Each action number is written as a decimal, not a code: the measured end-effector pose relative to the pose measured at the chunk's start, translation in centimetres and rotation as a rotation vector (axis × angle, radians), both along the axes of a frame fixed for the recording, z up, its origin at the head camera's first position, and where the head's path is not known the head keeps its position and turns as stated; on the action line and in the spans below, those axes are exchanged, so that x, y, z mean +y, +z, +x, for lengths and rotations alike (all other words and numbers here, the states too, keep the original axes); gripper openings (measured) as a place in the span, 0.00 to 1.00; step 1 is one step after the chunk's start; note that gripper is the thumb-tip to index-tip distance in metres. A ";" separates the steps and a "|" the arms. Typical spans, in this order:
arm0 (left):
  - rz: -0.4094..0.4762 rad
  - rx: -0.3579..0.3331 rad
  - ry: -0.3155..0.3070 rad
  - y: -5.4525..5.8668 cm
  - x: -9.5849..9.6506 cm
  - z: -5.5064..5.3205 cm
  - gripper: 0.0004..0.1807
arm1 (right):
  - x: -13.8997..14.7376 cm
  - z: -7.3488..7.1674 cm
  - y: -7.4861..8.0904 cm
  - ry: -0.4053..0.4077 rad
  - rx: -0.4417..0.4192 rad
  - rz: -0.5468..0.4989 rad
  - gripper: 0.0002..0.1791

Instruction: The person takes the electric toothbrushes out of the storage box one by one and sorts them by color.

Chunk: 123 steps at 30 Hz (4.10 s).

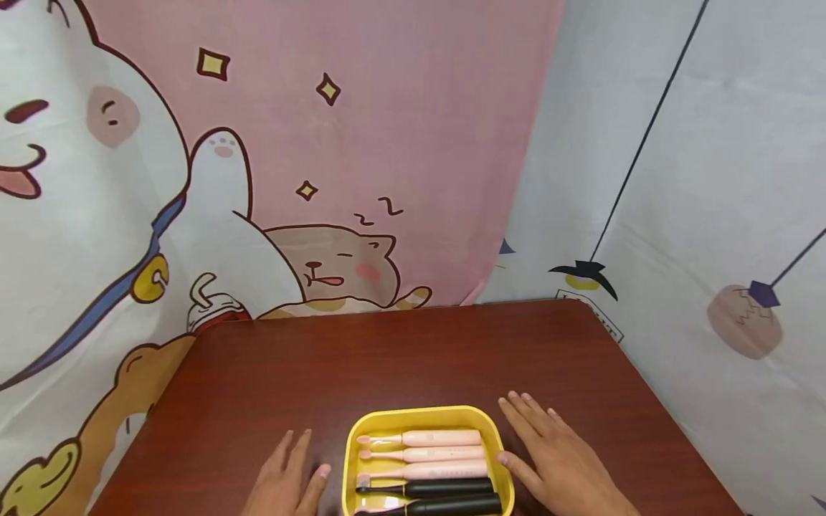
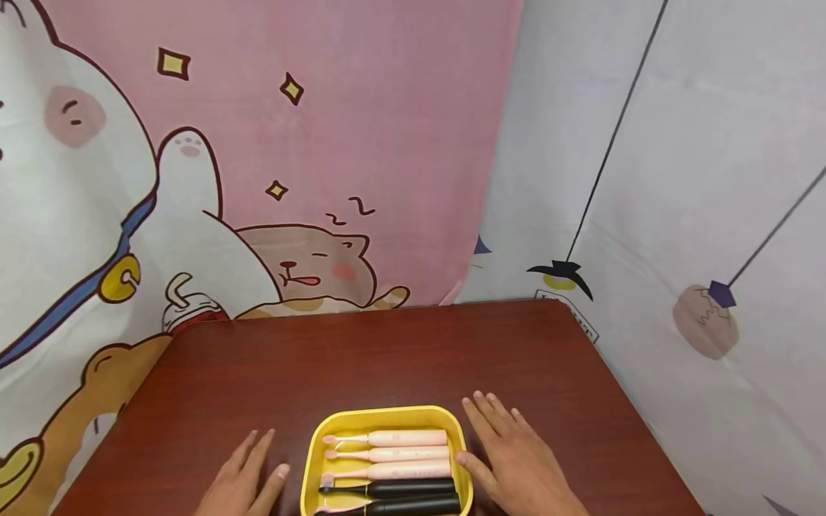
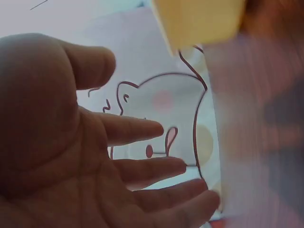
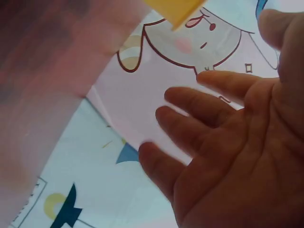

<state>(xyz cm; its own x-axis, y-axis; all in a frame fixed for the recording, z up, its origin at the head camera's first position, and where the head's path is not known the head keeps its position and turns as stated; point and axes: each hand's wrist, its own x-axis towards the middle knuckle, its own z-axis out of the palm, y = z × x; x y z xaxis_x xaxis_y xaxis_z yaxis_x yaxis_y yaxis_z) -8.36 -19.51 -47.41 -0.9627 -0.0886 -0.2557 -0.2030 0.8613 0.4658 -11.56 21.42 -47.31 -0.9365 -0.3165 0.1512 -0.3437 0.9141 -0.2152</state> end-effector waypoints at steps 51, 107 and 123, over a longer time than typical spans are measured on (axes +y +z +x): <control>1.177 -0.181 -0.300 -3.5 0.7 -0.2 0.35 | -9.5 -5.5 0.9 0.795 -0.851 -0.433 0.25; 1.204 -0.138 -0.293 -3.7 0.2 0.3 0.32 | -14.0 -12.5 6.7 0.692 -0.853 -0.809 0.34; 1.181 -0.162 -0.190 -3.6 0.4 0.6 0.31 | -21.3 -17.7 1.6 0.487 -0.530 -1.016 0.28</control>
<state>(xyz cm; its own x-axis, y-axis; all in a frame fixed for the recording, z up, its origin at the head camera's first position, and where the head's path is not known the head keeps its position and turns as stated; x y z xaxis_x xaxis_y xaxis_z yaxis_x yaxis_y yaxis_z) -7.78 -19.07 -51.06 -0.8841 0.4210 -0.2028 -0.2483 -0.0558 0.9671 -29.22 0.07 -45.69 -0.7750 -0.6087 0.1700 -0.2544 0.0543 -0.9656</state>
